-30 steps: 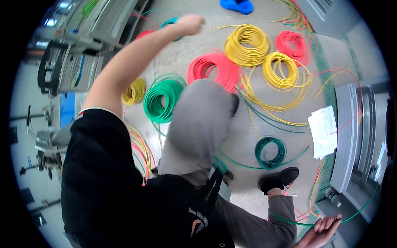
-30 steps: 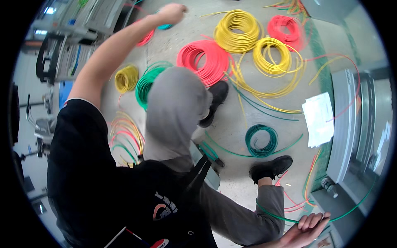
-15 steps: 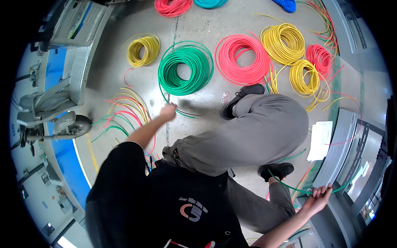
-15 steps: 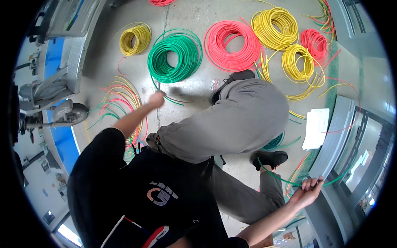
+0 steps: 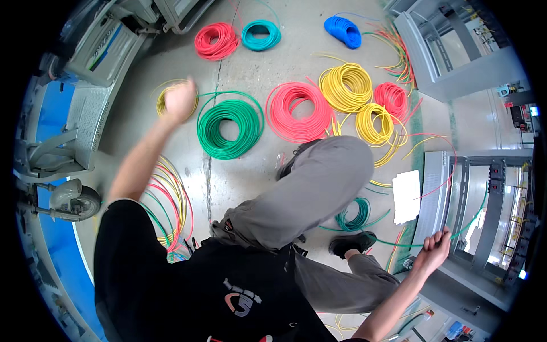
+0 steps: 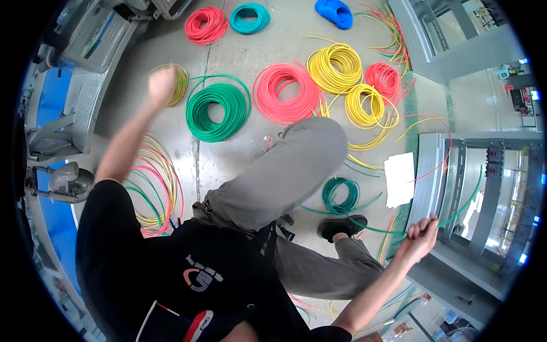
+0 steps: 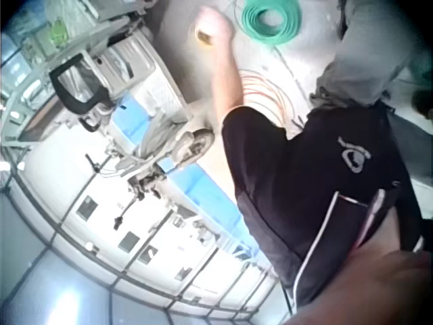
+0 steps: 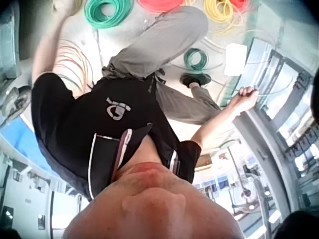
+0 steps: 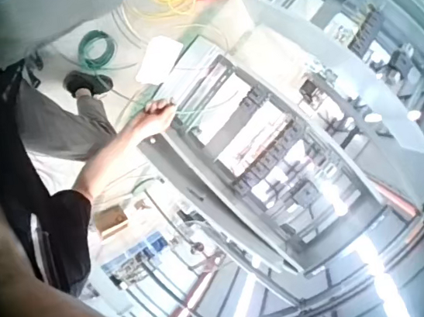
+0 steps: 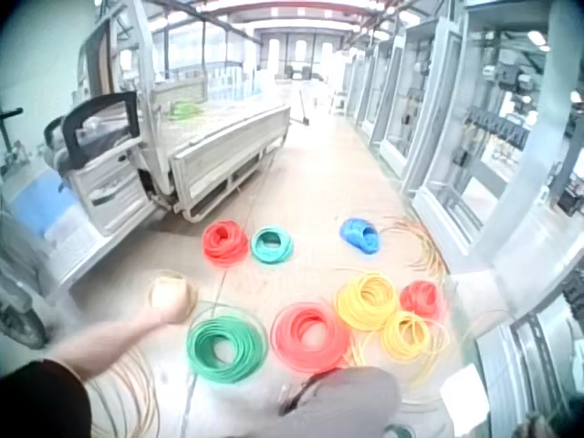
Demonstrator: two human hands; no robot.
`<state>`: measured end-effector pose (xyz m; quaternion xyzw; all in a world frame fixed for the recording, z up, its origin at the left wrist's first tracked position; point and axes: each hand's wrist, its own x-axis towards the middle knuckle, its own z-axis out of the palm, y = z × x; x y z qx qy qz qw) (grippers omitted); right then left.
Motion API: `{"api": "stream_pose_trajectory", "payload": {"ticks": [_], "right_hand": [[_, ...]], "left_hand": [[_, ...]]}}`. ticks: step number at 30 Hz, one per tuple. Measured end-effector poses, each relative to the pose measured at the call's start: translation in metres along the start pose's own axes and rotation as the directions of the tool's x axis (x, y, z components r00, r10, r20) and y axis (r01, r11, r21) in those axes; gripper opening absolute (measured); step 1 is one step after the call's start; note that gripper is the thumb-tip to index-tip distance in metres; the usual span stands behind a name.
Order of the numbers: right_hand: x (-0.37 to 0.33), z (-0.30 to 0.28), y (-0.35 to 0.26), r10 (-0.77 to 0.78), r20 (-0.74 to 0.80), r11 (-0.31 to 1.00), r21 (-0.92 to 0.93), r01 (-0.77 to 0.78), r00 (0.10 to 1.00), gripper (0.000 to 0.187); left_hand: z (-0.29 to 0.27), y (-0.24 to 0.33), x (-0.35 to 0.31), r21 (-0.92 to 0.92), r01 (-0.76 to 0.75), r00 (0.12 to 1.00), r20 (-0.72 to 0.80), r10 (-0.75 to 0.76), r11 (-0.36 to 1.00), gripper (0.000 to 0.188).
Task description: The person sits on the floor surrounded by coils of colored wires. They repeatedly pick up yellow and green wires, measure lengths by hand, and cut them using wire cutters. The cut pieces are placed on the floor.
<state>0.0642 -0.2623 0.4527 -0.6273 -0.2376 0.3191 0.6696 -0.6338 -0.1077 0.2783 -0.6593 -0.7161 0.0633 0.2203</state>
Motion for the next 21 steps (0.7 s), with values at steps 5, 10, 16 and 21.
{"api": "stream_pose_trajectory", "payload": {"ticks": [5,10,16,21], "right_hand": [[0.009,0.005,-0.020,-0.201,0.076,0.971,-0.115,0.209,0.977,0.032],[0.026,0.040,-0.032,-0.443,0.355,0.877,-0.017,0.480,0.823,0.032],[0.022,0.009,-0.044,-0.520,0.443,0.854,0.267,0.447,0.730,0.039],[-0.003,-0.018,-0.026,-0.190,0.642,0.948,0.316,-0.030,0.743,0.048]], "left_hand": [[-0.283,0.027,0.158,-0.423,-0.308,0.666,-0.735,-0.125,0.852,0.027],[-0.504,0.149,0.110,-0.582,-0.775,0.629,-0.748,-0.211,-0.245,0.051],[-0.557,0.356,0.055,-0.489,0.308,0.507,-0.642,0.575,-0.817,0.034],[-0.504,0.429,0.036,-0.703,0.362,0.682,-0.247,0.688,-0.612,0.053]]}}
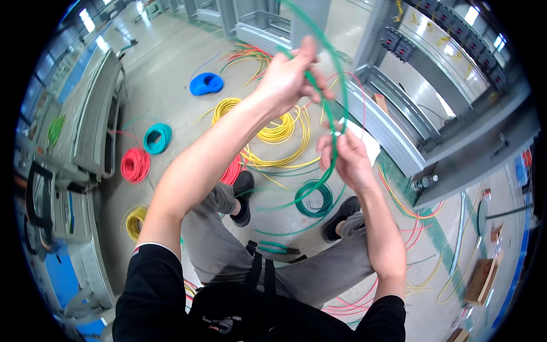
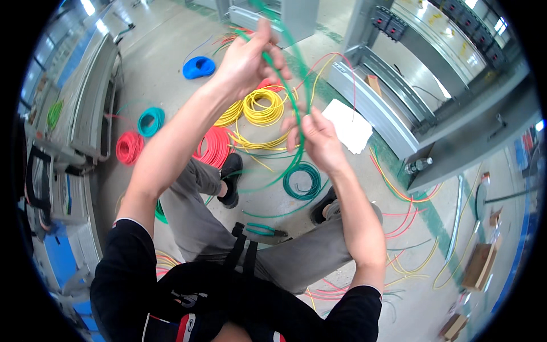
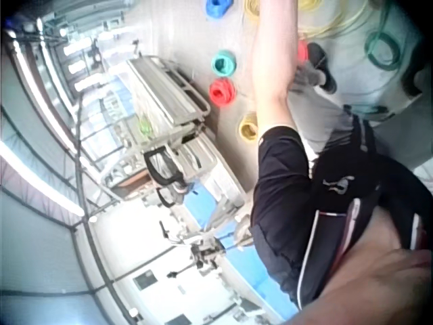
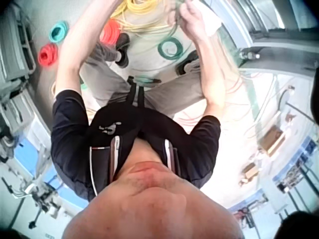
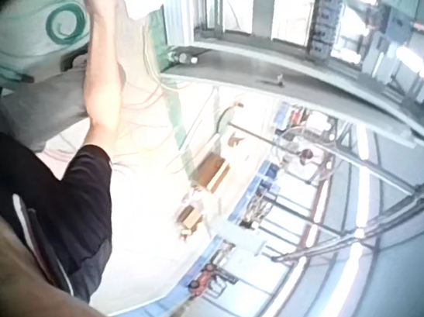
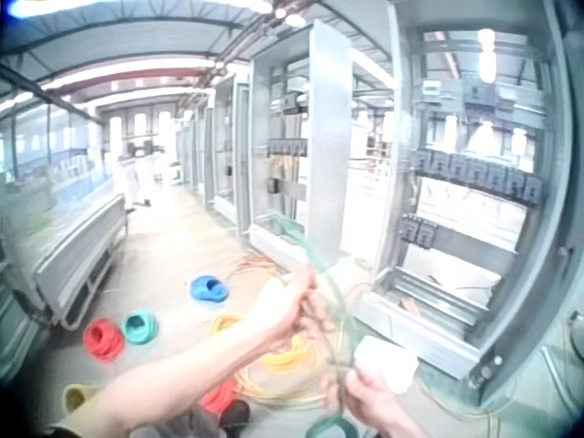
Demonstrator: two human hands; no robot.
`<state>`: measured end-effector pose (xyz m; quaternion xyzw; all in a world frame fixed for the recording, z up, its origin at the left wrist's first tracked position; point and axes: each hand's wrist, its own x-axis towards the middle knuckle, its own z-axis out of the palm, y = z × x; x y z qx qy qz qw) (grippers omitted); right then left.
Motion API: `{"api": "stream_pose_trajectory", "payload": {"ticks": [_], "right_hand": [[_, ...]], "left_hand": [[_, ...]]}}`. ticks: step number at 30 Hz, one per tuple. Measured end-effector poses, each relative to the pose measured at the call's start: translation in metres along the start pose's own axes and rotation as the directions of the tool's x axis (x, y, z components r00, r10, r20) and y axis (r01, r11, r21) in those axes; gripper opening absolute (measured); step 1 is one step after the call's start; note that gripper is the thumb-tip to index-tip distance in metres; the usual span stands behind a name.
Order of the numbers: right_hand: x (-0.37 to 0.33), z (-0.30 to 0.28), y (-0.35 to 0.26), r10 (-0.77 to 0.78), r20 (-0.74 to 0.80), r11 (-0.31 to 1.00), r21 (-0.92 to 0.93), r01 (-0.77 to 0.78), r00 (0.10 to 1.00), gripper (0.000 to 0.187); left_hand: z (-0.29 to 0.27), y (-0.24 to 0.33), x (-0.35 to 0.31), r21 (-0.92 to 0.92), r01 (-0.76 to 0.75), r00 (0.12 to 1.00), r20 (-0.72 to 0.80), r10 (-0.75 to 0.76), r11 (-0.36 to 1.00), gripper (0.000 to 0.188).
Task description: The person sits on the floor surrounded by coils of colored wires. They repeatedly pick up yellow and green wires, measure lengths by hand, and cut them using wire cutters. The cut pieces are placed on the floor.
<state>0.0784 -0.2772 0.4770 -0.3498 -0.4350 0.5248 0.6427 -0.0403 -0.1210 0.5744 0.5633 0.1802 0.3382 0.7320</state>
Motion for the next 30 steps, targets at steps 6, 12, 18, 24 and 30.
{"api": "stream_pose_trajectory", "payload": {"ticks": [6,12,18,24,30], "right_hand": [[-0.031,-0.024,0.015,0.166,-0.099,0.986,-0.002,-0.167,0.981,0.030],[-0.030,-0.032,0.017,0.201,-0.123,0.977,-0.039,-0.208,0.972,0.027],[-0.030,-0.056,0.006,0.344,0.060,0.888,-0.344,-0.304,0.937,0.037],[-0.017,-0.073,0.006,0.516,0.142,0.718,-0.609,-0.336,0.845,0.028],[-0.003,-0.062,0.003,0.518,0.173,0.696,-0.655,-0.295,0.838,0.026]], "left_hand": [[-0.005,-0.056,0.000,-0.244,-0.014,0.984,0.169,0.057,0.970,0.045],[-0.016,-0.073,-0.009,-0.331,0.003,0.947,0.303,0.103,0.944,0.048],[-0.041,-0.064,-0.005,-0.252,-0.035,0.915,0.381,0.132,0.967,0.055],[-0.040,-0.076,-0.013,-0.148,-0.098,0.924,0.353,0.145,0.984,0.057],[-0.035,-0.082,-0.012,-0.615,0.201,0.951,0.309,-0.002,0.763,0.058]]}}
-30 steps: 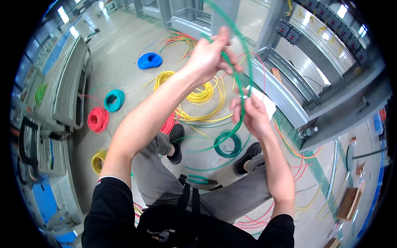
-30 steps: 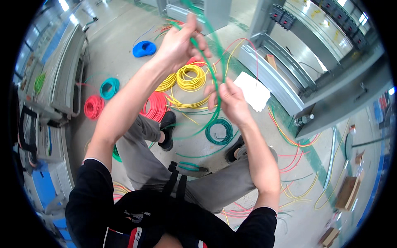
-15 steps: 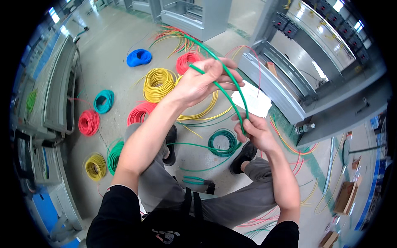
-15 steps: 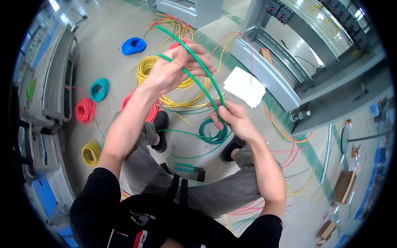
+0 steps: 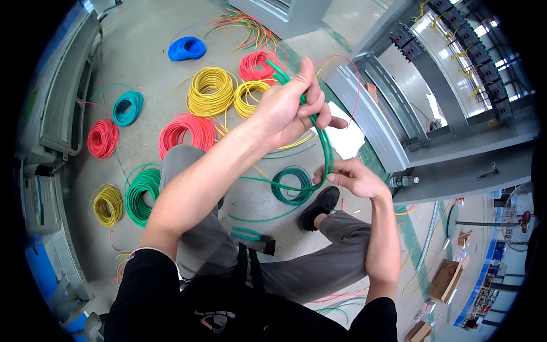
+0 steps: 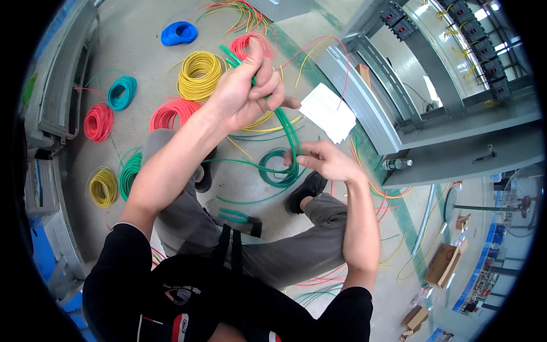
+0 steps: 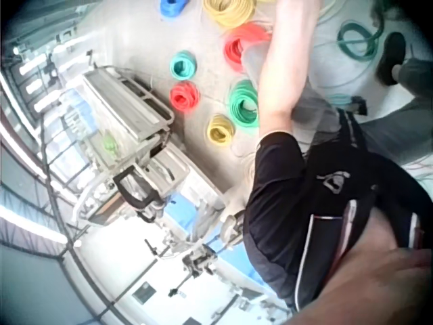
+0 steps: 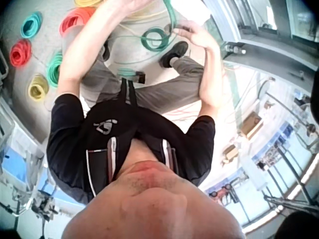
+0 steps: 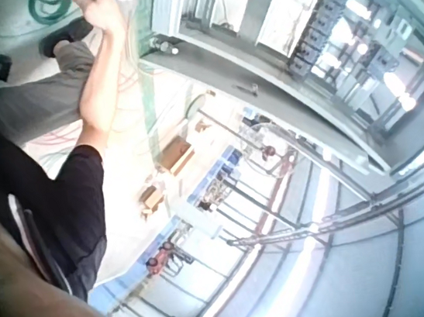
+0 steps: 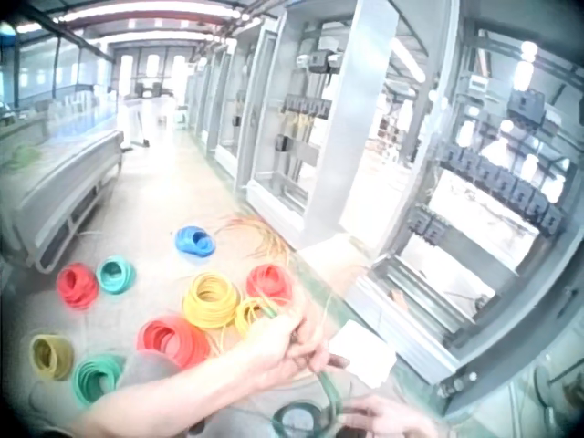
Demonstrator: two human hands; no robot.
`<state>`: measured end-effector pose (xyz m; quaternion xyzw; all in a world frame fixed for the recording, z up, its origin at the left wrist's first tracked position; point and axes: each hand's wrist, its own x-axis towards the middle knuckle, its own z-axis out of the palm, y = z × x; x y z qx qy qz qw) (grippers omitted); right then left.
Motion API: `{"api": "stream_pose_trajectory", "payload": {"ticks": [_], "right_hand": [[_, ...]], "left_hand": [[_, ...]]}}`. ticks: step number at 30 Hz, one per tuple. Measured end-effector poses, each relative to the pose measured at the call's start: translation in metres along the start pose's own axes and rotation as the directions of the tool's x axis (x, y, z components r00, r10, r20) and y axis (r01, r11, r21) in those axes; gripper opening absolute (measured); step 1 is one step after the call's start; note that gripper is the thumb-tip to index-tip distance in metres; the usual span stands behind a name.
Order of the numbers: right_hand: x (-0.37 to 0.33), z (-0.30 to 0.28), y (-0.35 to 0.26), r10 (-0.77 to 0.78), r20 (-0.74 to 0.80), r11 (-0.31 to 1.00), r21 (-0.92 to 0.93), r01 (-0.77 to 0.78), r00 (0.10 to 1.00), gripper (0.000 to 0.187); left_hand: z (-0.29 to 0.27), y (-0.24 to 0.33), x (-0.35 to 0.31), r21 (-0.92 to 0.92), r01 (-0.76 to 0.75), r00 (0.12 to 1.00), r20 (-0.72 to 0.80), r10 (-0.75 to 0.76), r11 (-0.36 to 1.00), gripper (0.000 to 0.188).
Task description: The person sits on the floor surrounded by coils of colored wires. They repeatedly pick up yellow and green wires, measure lengths by hand, and cut them using wire cutters. The cut pieces are placed on the floor.
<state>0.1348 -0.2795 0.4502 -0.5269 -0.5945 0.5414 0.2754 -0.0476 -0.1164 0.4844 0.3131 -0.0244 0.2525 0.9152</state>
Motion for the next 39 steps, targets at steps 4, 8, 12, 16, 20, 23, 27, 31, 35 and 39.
{"api": "stream_pose_trajectory", "payload": {"ticks": [4,8,12,16,20,23,27,31,35,39], "right_hand": [[0.012,0.024,-0.030,-0.111,-0.212,0.867,0.458,0.199,0.971,0.032],[0.023,0.049,-0.023,-0.015,-0.358,0.687,0.675,0.270,0.934,0.032],[0.024,0.058,-0.025,0.040,-0.491,0.707,0.630,0.323,0.870,0.031],[0.021,0.060,-0.020,0.016,-0.528,0.789,0.529,0.314,0.849,0.032],[0.011,0.047,-0.018,-0.043,-0.404,0.845,0.473,0.249,0.914,0.033],[0.011,0.052,-0.017,-0.066,-0.418,0.864,0.430,0.261,0.906,0.034],[0.010,0.051,-0.013,-0.042,-0.369,0.846,0.481,0.229,0.929,0.035],[0.011,0.050,-0.013,-0.001,-0.316,0.796,0.574,0.192,0.949,0.035],[0.012,0.051,-0.011,-0.022,-0.257,0.748,0.637,0.186,0.966,0.034],[0.016,0.064,-0.013,-0.017,-0.374,0.825,0.518,0.224,0.927,0.030]], "left_hand": [[0.015,-0.016,-0.007,0.083,0.204,0.964,-0.192,-0.185,0.975,0.059],[0.011,-0.019,-0.005,0.262,0.147,0.975,-0.199,-0.095,0.954,0.047],[0.011,-0.018,-0.009,0.398,-0.001,0.965,-0.239,0.104,0.917,0.036],[0.012,-0.018,-0.019,0.426,-0.013,0.963,-0.239,0.126,0.905,0.033],[0.010,-0.015,-0.022,0.415,-0.019,0.974,-0.199,0.111,0.909,0.032],[0.009,-0.010,-0.022,0.404,-0.043,0.969,-0.206,0.137,0.914,0.030],[0.007,-0.007,-0.023,0.405,-0.048,0.969,-0.202,0.141,0.913,0.029],[0.005,-0.005,-0.024,0.451,-0.030,0.976,-0.181,0.124,0.892,0.029],[0.006,-0.003,-0.026,0.417,-0.006,0.972,-0.210,0.103,0.909,0.027],[-0.005,-0.002,-0.019,0.427,-0.013,0.983,-0.160,0.090,0.904,0.028]]}}
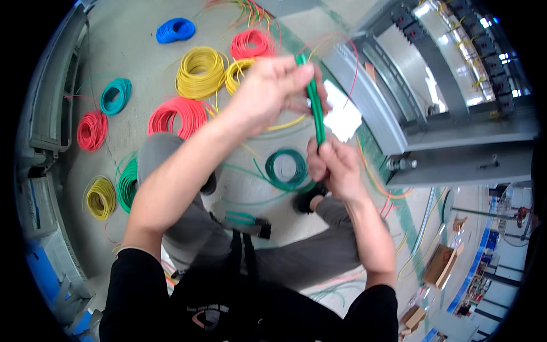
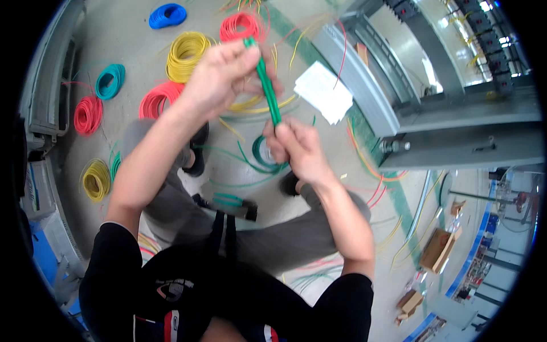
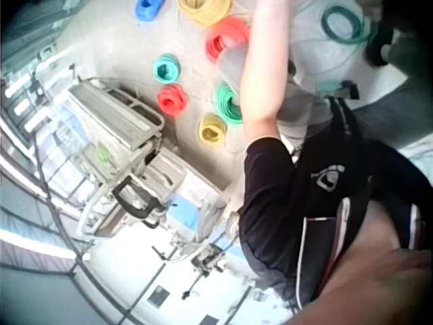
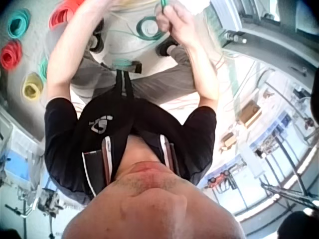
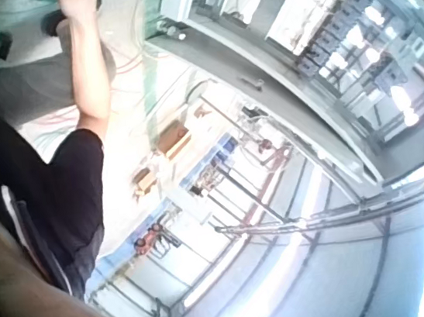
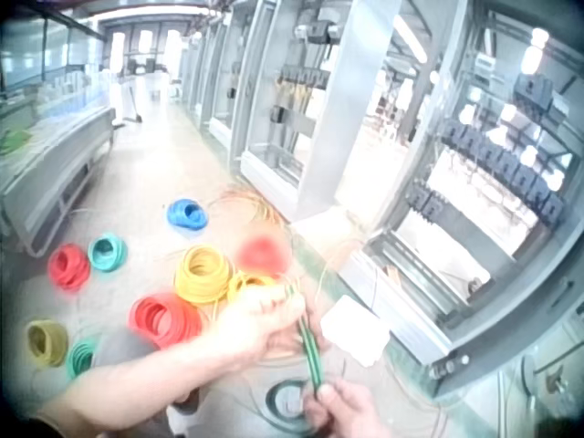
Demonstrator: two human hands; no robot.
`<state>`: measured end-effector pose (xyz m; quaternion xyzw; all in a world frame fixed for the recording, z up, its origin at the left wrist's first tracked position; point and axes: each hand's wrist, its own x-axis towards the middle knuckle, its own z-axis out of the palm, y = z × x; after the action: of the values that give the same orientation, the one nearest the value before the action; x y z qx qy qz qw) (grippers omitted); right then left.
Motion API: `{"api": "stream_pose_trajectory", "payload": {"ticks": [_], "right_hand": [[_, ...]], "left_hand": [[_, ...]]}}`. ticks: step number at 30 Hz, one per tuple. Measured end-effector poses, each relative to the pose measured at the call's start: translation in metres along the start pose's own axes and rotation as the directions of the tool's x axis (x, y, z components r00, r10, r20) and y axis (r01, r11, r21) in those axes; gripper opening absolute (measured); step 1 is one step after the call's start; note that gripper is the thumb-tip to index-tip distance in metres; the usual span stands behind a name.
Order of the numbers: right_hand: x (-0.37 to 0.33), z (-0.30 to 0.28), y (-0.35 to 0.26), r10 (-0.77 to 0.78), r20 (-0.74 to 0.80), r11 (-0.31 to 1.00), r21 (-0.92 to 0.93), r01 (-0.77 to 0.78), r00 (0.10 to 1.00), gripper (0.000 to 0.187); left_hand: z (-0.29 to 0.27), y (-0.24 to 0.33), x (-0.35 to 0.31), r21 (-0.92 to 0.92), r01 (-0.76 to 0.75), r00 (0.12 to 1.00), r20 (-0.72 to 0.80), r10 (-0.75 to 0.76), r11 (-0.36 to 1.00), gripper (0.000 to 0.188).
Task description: The person sits on the floor surrounded by coils of colored wires. They repeatedly pick up yellow and green wires, measure lengths by hand, and cut them using wire cutters. The cut pieces are placed on the floor.
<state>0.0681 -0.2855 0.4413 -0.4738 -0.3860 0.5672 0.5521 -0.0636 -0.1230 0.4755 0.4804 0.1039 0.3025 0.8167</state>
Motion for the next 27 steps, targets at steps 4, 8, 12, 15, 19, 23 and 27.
{"api": "stream_pose_trajectory", "payload": {"ticks": [4,8,12,15,19,23,27], "right_hand": [[0.013,0.003,-0.008,-0.095,-0.095,0.978,0.176,0.110,0.991,0.027],[0.029,-0.020,-0.044,-0.276,-0.387,0.900,0.216,0.378,0.880,0.026],[0.034,-0.081,-0.065,-0.251,-0.652,0.847,0.211,0.489,0.716,0.025],[0.036,-0.124,-0.079,-0.143,-0.795,0.811,0.247,0.531,0.589,0.024],[0.028,-0.171,-0.075,-0.012,-0.869,0.782,0.300,0.547,0.494,0.020],[0.028,-0.178,-0.066,0.060,-0.904,0.780,0.307,0.545,0.423,0.018],[0.034,-0.171,-0.074,0.043,-0.884,0.783,0.319,0.534,0.465,0.016]], "left_hand": [[0.008,-0.012,0.012,0.132,-0.145,0.989,0.000,0.146,0.981,0.034],[0.027,-0.102,-0.012,0.633,-0.142,0.979,0.202,0.014,0.761,0.034],[0.052,-0.153,-0.042,0.919,-0.271,0.929,0.172,0.329,0.286,0.027],[0.030,-0.182,-0.045,0.957,-0.265,0.868,0.184,0.461,0.116,0.027],[0.035,-0.205,-0.041,0.980,-0.191,0.846,0.188,0.499,-0.045,0.031],[0.063,-0.183,-0.016,0.960,-0.240,0.768,0.278,0.576,-0.143,0.034],[0.078,-0.175,-0.021,0.938,-0.318,0.759,0.338,0.556,-0.137,0.031]]}}
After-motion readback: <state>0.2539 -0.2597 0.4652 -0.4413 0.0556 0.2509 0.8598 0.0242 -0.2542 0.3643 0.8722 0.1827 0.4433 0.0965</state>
